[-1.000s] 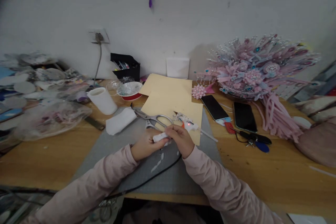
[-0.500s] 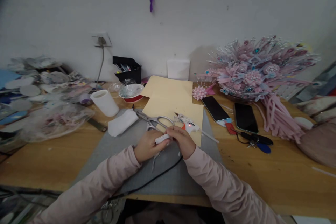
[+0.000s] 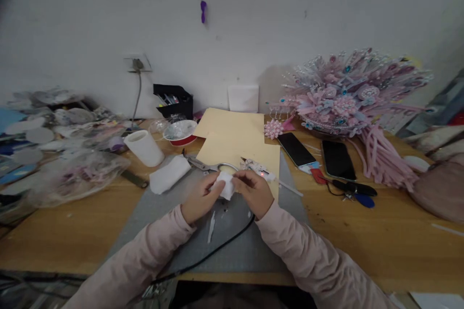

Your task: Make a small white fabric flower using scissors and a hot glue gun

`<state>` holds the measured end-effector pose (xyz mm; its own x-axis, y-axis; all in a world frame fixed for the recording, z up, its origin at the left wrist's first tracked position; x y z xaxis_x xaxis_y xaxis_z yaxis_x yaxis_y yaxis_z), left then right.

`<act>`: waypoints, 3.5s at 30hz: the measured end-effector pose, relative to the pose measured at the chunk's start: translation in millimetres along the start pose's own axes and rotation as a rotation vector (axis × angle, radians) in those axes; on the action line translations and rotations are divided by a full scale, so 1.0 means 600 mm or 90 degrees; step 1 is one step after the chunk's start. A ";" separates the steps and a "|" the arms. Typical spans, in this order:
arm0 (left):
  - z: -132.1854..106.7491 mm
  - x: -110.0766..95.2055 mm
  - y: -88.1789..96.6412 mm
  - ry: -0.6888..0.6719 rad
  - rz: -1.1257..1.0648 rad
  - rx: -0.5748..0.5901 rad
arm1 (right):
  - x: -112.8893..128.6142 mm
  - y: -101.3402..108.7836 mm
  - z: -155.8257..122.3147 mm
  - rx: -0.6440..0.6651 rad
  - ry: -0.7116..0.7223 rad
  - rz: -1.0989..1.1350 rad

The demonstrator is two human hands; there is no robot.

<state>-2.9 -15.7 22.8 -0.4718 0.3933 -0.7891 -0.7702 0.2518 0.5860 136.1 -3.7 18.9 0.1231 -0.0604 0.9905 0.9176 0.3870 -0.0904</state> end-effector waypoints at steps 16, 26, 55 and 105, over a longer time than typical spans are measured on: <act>-0.003 -0.006 -0.007 -0.086 0.001 0.070 | -0.002 0.000 0.002 0.016 -0.018 0.037; 0.000 -0.007 -0.018 -0.094 -0.023 0.159 | -0.002 0.005 -0.001 0.049 0.052 -0.047; -0.009 -0.021 -0.009 -0.162 0.121 0.107 | -0.012 -0.010 -0.006 0.091 0.030 -0.095; 0.000 0.011 -0.017 0.155 -0.498 -0.112 | 0.037 -0.018 -0.029 0.040 0.483 -0.775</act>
<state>1.8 -15.5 11.9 0.1621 -0.0437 -0.9858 -0.9602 0.2233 -0.1678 135.5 -25.5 40.1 -0.5260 -0.8369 0.1515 0.5805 -0.2231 0.7831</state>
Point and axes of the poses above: each hand's wrist, its own z-axis towards the middle knuckle, its own y-axis out of the back of the hand, x = y × z, the point moved 3 cm from there along z, towards the middle knuckle, and after that the axes turned 13 degrees about x, right-handed, at the moved point
